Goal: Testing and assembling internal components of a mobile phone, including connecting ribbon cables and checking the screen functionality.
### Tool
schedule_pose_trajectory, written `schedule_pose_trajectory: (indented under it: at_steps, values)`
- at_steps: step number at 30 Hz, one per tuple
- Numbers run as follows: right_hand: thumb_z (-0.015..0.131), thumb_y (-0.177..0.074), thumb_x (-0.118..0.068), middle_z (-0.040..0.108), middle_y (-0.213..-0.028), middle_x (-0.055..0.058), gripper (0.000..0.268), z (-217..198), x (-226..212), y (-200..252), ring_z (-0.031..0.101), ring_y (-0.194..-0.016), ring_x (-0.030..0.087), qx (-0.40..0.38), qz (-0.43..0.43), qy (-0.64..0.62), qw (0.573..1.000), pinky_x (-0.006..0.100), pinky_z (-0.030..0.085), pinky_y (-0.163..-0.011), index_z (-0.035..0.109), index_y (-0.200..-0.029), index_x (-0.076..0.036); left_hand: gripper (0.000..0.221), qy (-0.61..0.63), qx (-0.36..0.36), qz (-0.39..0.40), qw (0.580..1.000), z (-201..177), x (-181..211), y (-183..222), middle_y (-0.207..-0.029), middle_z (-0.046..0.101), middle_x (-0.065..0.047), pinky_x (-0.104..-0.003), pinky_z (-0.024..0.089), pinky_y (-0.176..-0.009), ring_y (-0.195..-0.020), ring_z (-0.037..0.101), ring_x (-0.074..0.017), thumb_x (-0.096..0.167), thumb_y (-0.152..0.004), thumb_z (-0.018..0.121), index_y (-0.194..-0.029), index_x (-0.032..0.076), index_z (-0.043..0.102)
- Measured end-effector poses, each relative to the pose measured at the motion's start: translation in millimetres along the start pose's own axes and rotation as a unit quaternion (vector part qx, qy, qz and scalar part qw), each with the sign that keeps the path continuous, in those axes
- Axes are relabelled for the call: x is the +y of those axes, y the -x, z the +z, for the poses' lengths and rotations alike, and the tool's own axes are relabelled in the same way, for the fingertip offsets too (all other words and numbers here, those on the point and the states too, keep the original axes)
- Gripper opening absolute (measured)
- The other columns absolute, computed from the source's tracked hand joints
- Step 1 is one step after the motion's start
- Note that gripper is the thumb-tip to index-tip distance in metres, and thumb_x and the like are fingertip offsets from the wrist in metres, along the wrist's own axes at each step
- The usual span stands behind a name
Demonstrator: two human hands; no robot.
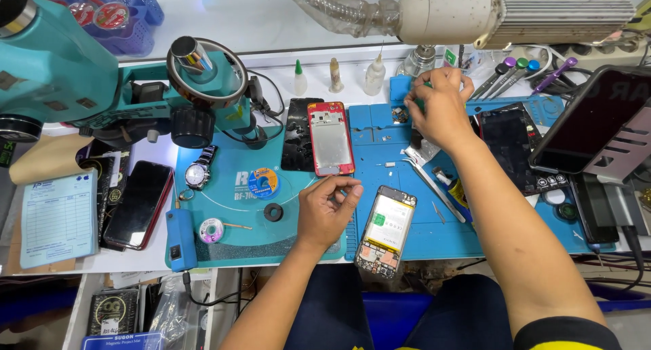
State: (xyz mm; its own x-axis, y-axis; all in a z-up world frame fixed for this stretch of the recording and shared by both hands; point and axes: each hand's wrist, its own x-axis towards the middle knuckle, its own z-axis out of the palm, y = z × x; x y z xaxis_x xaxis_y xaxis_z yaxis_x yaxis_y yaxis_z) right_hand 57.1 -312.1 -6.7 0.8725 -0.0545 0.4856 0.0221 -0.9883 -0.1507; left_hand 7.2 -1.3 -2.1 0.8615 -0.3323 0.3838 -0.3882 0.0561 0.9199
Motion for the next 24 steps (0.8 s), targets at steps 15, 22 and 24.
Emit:
schedule_pose_trajectory:
  at_steps: [15, 22, 24]
  values:
    - [0.059, -0.102, -0.006, 0.069, -0.097, 0.003, 0.016, -40.7, -114.7, 70.3, 0.060, -0.096, 0.024, 0.296, -0.333, 0.026, 0.895, 0.058, 0.040, -0.100, 0.069, -0.095, -0.016, 0.030, 0.119, 0.009, 0.001, 0.993, -3.4, 10.1, -0.4, -0.059, 0.067, -0.015, -0.028, 0.056, -0.035, -0.040, 0.064, -0.0182, 0.018, -0.106, 0.055, -0.101, -0.003, 0.075]
    - [0.061, -0.103, -0.011, 0.070, -0.097, 0.000, 0.017, -34.0, -130.6, 72.5, 0.059, -0.101, 0.021, 0.296, -0.328, 0.001, 0.897, 0.056, 0.037, -0.102, 0.068, -0.091, -0.020, 0.026, 0.097, 0.001, 0.007, 0.995, -5.6, 11.6, -0.1, -0.054, 0.065, -0.015, -0.029, 0.055, -0.038, -0.040, 0.066, -0.0213, 0.016, -0.104, 0.061, -0.092, -0.003, 0.074]
    - [0.062, -0.103, -0.012, 0.071, -0.096, -0.001, 0.016, -35.1, -132.5, 69.6, 0.059, -0.102, 0.021, 0.293, -0.321, -0.003, 0.901, 0.057, 0.037, -0.103, 0.069, -0.091, -0.020, 0.025, 0.073, 0.003, 0.005, 0.997, -5.2, 13.3, -1.3, -0.050, 0.063, -0.013, -0.028, 0.055, -0.039, -0.040, 0.066, -0.0218, 0.014, -0.103, 0.063, -0.089, -0.003, 0.074]
